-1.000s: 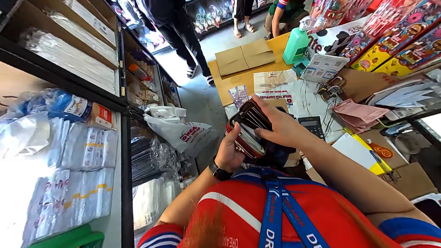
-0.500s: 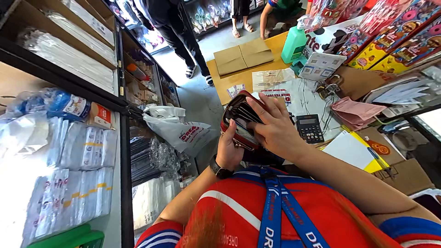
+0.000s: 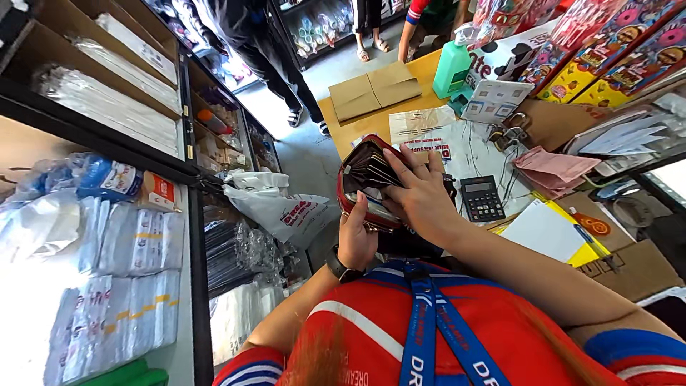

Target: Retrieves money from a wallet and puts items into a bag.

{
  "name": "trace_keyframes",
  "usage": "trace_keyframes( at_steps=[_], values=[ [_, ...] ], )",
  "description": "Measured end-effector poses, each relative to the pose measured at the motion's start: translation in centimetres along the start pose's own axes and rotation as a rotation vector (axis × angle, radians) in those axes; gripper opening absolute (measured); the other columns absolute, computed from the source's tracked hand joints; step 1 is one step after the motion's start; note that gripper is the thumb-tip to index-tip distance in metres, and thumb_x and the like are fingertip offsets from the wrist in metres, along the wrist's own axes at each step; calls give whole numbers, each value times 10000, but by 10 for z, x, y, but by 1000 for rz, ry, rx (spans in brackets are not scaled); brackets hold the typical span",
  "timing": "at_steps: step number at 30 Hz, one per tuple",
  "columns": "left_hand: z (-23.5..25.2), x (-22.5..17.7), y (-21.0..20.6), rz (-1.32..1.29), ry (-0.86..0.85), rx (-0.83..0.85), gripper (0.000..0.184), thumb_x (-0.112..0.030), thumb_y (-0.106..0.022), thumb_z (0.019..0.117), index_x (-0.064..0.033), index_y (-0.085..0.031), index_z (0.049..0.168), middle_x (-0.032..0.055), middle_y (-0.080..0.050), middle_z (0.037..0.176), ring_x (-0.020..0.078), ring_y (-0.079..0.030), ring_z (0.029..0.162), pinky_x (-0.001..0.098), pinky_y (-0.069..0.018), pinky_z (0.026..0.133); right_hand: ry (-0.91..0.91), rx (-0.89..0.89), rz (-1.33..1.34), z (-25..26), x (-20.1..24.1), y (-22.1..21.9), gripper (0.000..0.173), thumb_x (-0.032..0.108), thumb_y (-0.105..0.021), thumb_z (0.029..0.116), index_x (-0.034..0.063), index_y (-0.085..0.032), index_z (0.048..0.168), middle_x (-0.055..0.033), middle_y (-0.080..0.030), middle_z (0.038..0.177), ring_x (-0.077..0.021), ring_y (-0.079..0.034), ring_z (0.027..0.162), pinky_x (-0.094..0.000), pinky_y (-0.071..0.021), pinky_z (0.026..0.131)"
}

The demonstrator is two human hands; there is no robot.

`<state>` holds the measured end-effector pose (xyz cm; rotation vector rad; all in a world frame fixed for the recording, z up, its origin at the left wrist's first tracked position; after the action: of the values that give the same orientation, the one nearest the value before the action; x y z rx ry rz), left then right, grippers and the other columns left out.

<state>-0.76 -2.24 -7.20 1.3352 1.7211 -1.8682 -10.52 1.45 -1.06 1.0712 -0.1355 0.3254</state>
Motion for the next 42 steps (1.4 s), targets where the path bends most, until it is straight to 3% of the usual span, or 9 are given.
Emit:
trace_keyframes(
  at_steps=[5, 9, 14, 19, 24, 30, 34, 38, 42],
  values=[
    [3, 4, -2, 11, 44, -29, 290, -155, -291, 1074, -95, -536, 1216, 42, -711, 1034, 139, -699, 1002, 357, -574, 924, 42, -77, 26, 2, -5, -9, 103, 65, -743, 832, 9, -713, 752, -252, -555, 1466, -454, -468, 1418, -805, -235, 1087],
    [5, 8, 1, -18, 146, -97, 371, -260, -224, 1120, -112, -537, 1255, 58, -695, 1080, 159, -690, 1032, 364, -573, 923, -94, 34, 510, 2, -32, -8, 172, 82, -661, 888, -28, -733, 776, -214, -526, 1506, -429, -386, 1468, -641, -275, 1164],
    [4, 10, 2, -4, 184, -131, 359, -268, -245, 1126, -104, -541, 1245, 66, -692, 1067, 163, -692, 1018, 358, -577, 908, -172, 70, 645, 0, -50, -7, 168, 66, -659, 910, -38, -727, 796, -218, -525, 1499, -357, -424, 1450, -496, -378, 1154],
    [4, 12, 3, -7, 188, -140, 240, -163, -345, 1103, -88, -524, 1244, 75, -694, 1035, 173, -703, 974, 362, -585, 892, -197, 53, 711, -8, -49, -8, 140, 97, -708, 911, -15, -764, 847, -208, -497, 1528, -351, -386, 1480, -490, -346, 1185],
    [2, 9, -3, 60, 144, -75, 322, 92, -518, 954, -58, -491, 1237, 61, -701, 985, 152, -715, 896, 339, -606, 837, -197, 13, 719, -14, -48, -7, 159, 116, -669, 926, 12, -762, 850, -212, -491, 1522, -296, -410, 1462, -446, -376, 1168],
    [-2, 7, -2, 133, 150, -89, 364, 92, -526, 953, -37, -465, 1287, 83, -684, 1017, 155, -704, 909, 352, -600, 847, -220, -74, 734, -23, -51, -6, 225, 150, -639, 898, -2, -647, 733, -211, -545, 1471, -257, -434, 1451, -410, -397, 1150],
    [-4, 5, -3, 146, 162, -50, 344, 108, -512, 950, -33, -480, 1262, 73, -691, 1008, 146, -706, 908, 346, -599, 853, -78, -233, 537, -32, -39, 2, 219, 150, -635, 898, -10, -639, 750, -248, -592, 1414, -367, -490, 1413, -562, -343, 1174],
    [-6, 4, -2, 174, 176, -5, 327, 101, -514, 949, -33, -492, 1246, 62, -699, 996, 141, -712, 897, 336, -602, 848, 130, -307, 320, -37, -19, 6, 97, 184, -572, 1019, 87, -577, 1015, -202, -511, 1484, -336, -405, 1474, -633, -256, 1202],
    [-9, 1, -1, 185, 175, 1, 328, 104, -516, 941, -40, -498, 1234, 61, -702, 980, 141, -713, 879, 330, -605, 833, 166, -192, 275, -33, -4, 7, 186, 146, -614, 960, 115, -785, 894, -198, -519, 1520, -427, -350, 1497, -710, -150, 1190]
  ],
)
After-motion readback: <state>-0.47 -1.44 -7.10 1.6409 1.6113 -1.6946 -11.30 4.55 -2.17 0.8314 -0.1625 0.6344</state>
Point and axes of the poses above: each hand's wrist, its own z-axis towards the middle knuckle, its own y-axis out of the back of the hand, x = y × z, the point moved 9 cm from there along z, towards the middle knuckle
